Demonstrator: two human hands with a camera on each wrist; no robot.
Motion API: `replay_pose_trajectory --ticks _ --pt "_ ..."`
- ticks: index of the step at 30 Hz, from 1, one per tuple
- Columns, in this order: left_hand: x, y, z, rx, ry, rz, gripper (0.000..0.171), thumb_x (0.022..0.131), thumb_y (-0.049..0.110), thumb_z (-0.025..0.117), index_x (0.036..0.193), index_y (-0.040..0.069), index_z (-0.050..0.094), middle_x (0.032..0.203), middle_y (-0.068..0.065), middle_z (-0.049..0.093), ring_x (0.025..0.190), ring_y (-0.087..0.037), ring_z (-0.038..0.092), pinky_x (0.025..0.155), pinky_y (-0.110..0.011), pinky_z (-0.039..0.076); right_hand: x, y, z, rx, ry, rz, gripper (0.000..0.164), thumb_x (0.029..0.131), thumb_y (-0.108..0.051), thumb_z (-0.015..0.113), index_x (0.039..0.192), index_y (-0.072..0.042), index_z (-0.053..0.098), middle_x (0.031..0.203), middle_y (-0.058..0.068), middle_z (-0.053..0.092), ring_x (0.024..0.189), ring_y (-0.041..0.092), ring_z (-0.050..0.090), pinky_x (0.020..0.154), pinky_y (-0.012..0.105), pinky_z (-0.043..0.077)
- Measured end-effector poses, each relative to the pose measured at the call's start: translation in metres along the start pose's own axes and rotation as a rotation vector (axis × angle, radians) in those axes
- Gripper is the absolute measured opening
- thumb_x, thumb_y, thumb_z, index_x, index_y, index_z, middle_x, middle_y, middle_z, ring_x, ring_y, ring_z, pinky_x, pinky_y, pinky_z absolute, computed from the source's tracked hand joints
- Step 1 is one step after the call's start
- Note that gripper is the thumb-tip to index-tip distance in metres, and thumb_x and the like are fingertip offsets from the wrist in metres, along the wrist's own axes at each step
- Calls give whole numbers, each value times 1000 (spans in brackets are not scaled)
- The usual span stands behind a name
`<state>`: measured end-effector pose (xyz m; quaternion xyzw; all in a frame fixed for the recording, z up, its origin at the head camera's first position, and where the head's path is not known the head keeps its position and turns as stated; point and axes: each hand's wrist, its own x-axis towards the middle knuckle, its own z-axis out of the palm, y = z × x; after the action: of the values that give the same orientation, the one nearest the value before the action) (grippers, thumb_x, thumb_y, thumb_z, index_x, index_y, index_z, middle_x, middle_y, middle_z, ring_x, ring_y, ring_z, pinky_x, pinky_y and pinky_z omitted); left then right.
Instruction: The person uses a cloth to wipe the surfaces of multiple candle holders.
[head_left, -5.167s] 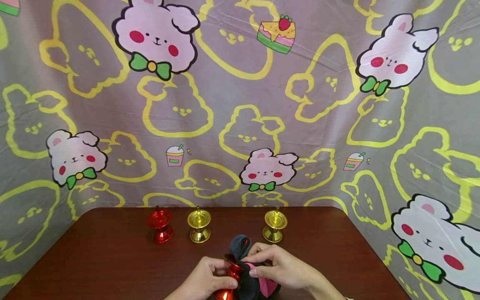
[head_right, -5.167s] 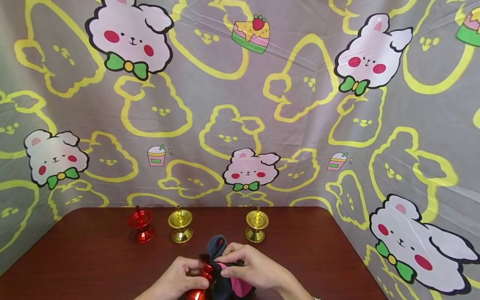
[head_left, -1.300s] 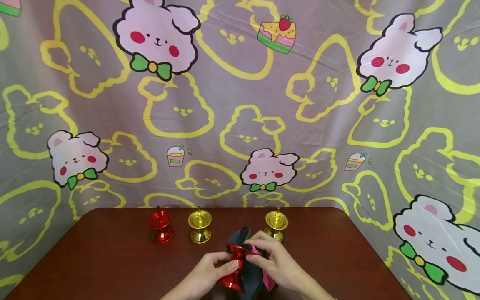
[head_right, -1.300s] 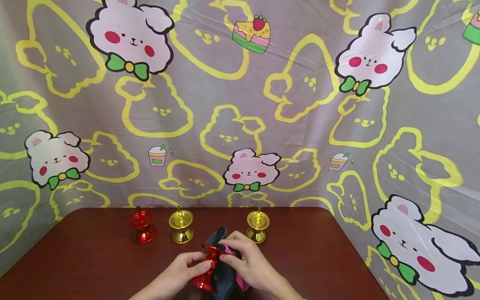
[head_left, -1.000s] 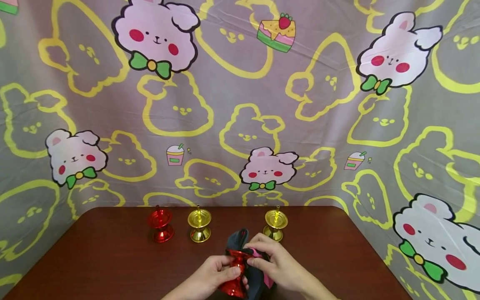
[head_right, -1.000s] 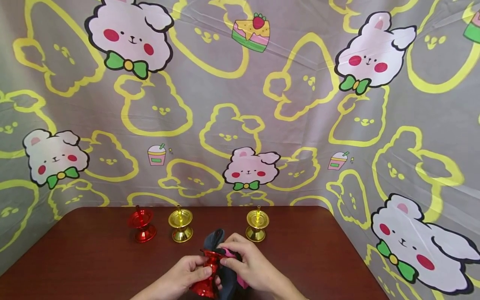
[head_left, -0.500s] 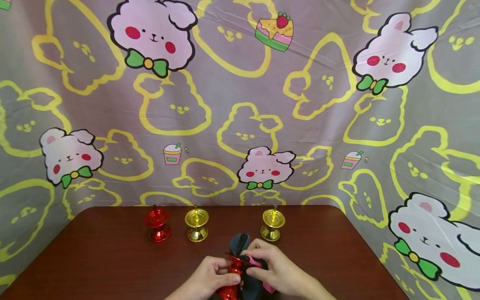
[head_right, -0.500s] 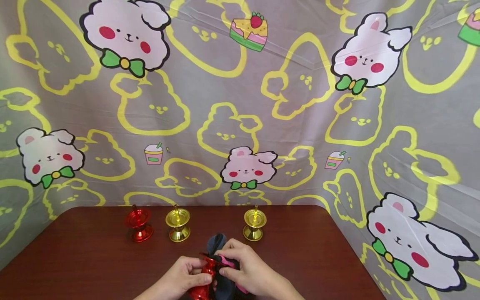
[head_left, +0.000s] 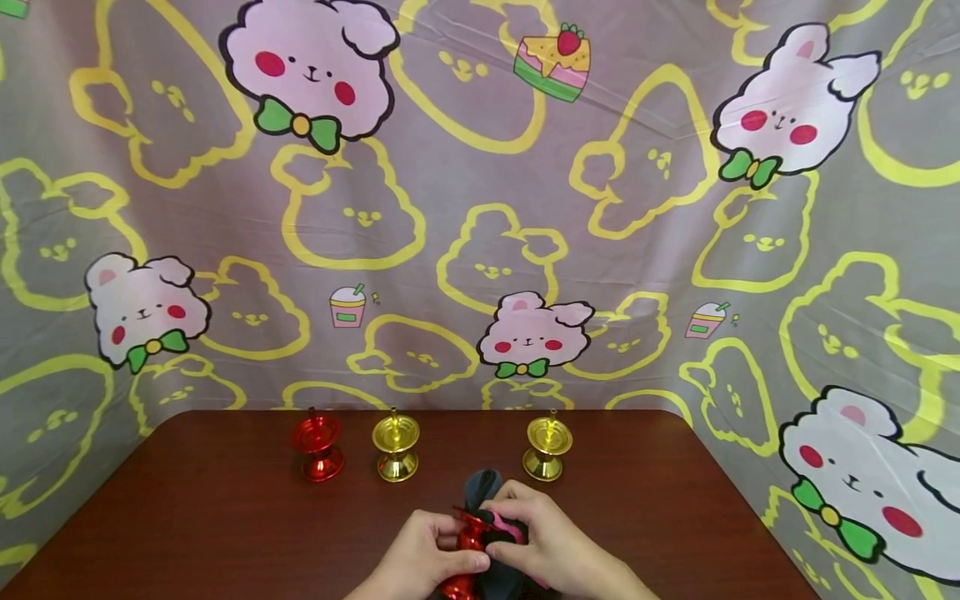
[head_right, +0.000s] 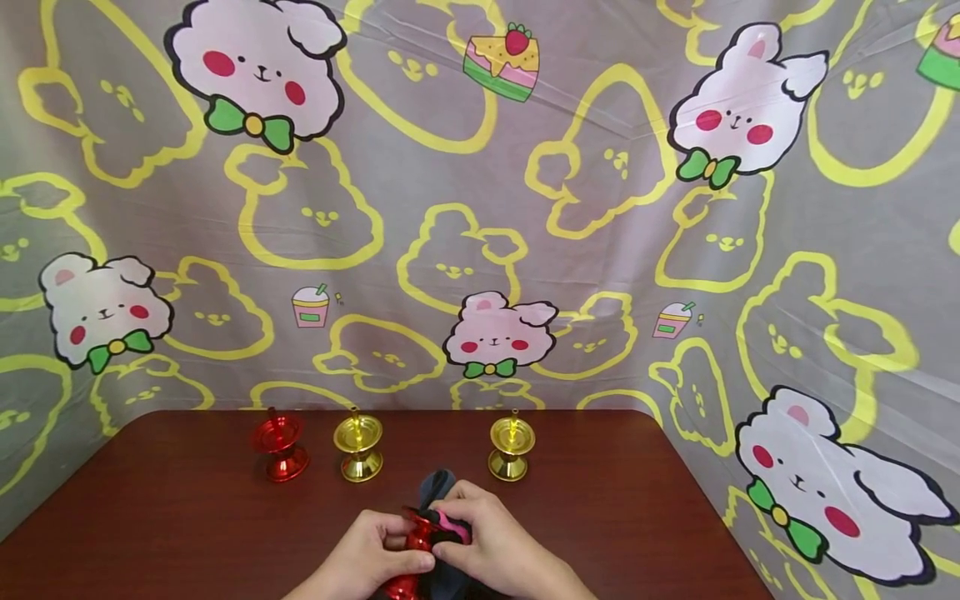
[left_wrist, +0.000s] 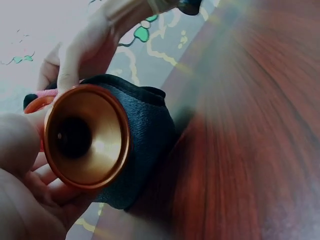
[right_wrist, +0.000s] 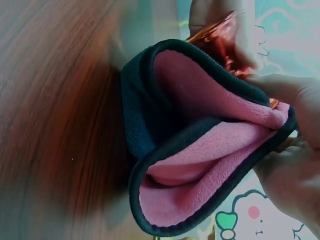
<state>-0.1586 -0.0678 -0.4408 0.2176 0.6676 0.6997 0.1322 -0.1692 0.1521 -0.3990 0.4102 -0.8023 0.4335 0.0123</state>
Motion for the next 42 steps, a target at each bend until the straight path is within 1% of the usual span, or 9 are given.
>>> replay_pose_trajectory --ticks 5,12,15,17,22,30,32,38,42 --pt "0 0 0 238 85 7 29 81 17 85 104 1 76 88 -3 76 79 -11 70 70 -24 56 2 -2 2 -73 -18 -4 30 86 -6 78 114 -15 72 95 -11 52 86 2 49 68 17 46" --pt "-1 0 2 709 222 122 28 74 37 89 89 16 78 70 17 67 60 2 51 53 -23 41 5 -5 12 -177 5 34 28 86 -6 78 113 -11 73 96 -12 49 87 1 48 71 19 46" --pt "-2 0 3 795 260 148 28 73 40 89 84 19 75 63 20 60 54 2 43 50 -22 36 6 -3 18 -219 69 17 27 83 -3 79 109 -11 73 94 -11 50 85 1 48 71 19 45" --pt "-1 -1 2 800 262 162 28 72 39 90 85 18 75 65 18 62 56 2 46 50 -22 37 6 -2 21 -215 108 7 27 83 -1 79 107 -11 73 93 -11 51 84 1 49 70 19 46" --pt "0 0 -4 653 195 132 35 77 33 88 100 11 76 85 10 72 73 -2 60 62 -25 49 4 4 22 -166 170 -46 27 85 0 78 107 -13 73 92 -10 53 81 1 51 66 18 47" --pt "0 8 -18 77 26 -51 37 99 21 66 119 -10 65 102 -8 71 85 -11 65 74 -23 53 -1 13 10 41 231 -100 22 92 -13 73 114 -12 73 100 -3 63 92 11 59 78 27 52" --pt "0 8 -21 -14 -68 -68 40 103 23 58 122 -12 62 103 -7 71 88 -11 65 78 -24 53 -3 14 7 78 218 -109 23 92 -13 73 115 -12 73 102 -2 64 94 14 59 79 28 52" --pt "-1 5 -23 -321 -467 -133 49 112 27 32 143 -10 44 114 -6 71 106 -16 66 95 -34 51 -5 13 4 137 156 -125 24 94 -12 70 119 -12 71 102 1 63 94 17 58 81 29 51" --pt "-1 3 -21 -365 -500 -118 47 112 27 31 142 -6 44 111 -4 72 103 -14 67 92 -32 53 -6 10 1 138 131 -121 24 95 -13 70 119 -13 70 101 1 61 92 15 57 77 28 50"
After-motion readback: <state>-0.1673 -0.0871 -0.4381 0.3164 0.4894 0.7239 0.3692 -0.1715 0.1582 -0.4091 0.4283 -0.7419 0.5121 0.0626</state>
